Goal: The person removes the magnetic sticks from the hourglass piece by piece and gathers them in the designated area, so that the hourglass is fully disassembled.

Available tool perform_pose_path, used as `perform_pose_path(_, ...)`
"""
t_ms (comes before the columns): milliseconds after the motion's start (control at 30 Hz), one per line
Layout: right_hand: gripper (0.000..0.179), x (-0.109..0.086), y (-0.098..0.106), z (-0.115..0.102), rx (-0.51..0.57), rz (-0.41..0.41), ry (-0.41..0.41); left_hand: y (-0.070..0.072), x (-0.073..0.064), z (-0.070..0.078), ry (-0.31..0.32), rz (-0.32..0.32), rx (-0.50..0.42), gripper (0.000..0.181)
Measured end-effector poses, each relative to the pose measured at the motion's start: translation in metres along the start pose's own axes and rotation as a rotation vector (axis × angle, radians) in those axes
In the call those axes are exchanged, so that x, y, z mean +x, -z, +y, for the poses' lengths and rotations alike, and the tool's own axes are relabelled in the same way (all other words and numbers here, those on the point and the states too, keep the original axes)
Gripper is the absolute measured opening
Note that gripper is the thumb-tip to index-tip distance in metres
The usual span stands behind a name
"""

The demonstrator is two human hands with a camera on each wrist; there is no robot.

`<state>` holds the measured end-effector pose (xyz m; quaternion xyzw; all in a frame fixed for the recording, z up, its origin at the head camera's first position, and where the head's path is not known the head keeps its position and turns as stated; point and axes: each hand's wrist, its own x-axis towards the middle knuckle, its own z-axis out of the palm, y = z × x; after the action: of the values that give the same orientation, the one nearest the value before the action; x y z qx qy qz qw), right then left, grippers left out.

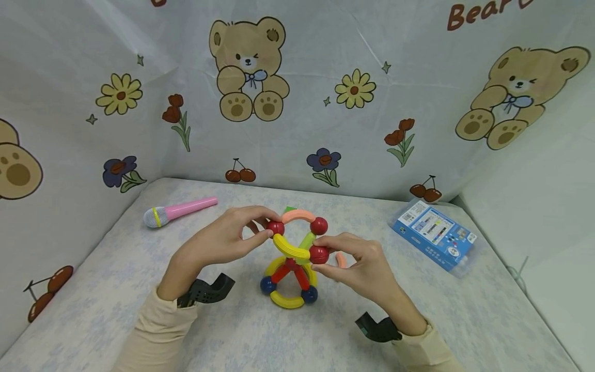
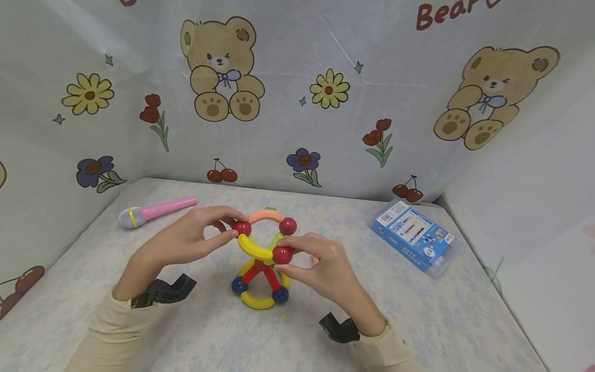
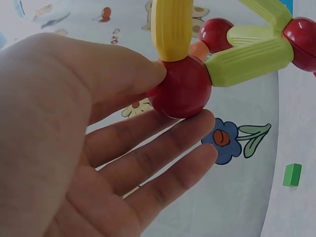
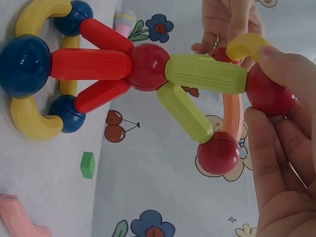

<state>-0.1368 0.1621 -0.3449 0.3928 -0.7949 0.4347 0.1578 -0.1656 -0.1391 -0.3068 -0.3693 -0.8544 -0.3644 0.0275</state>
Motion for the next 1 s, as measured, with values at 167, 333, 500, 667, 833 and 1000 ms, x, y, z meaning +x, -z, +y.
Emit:
perform_pose_path(167, 0.046, 0.0003, 0.0004, 0.0007, -0.004, -0.002, 0.004, -0.0005, -0.0008, -0.0008, -0.034, 0.001, -0.003, 0.028)
perform_pose_path(333, 0.043, -0.0009, 0.0005, 0.0014, 0.032, 0.017, -0.026, -0.0009, -0.0001, -0.0014, -0.048, -0.025, -0.021, 0.028)
perform_pose_path(500, 0.042, -0.0007, 0.0004, 0.0021, 0.061, 0.04, -0.026, -0.0007, 0.0008, -0.0016, -0.038, -0.044, -0.015, 0.028)
perform_pose_path(667, 0.044, 0.0001, -0.0016, 0.003, 0.078, 0.068, 0.017, -0.0001, 0.0007, -0.0009, -0.028, -0.046, -0.009, 0.029)
perform_pose_path(833, 0.044, -0.0004, -0.0033, 0.0049, 0.11, 0.08, 0.016, -0.0002, 0.0003, -0.0017, -0.04, -0.042, -0.016, 0.03)
perform_pose_path(1000, 0.045, -0.0013, -0.0041, 0.0065, 0.156, 0.077, -0.031, -0.0001, 0.0001, -0.0028, -0.043, -0.035, -0.015, 0.031)
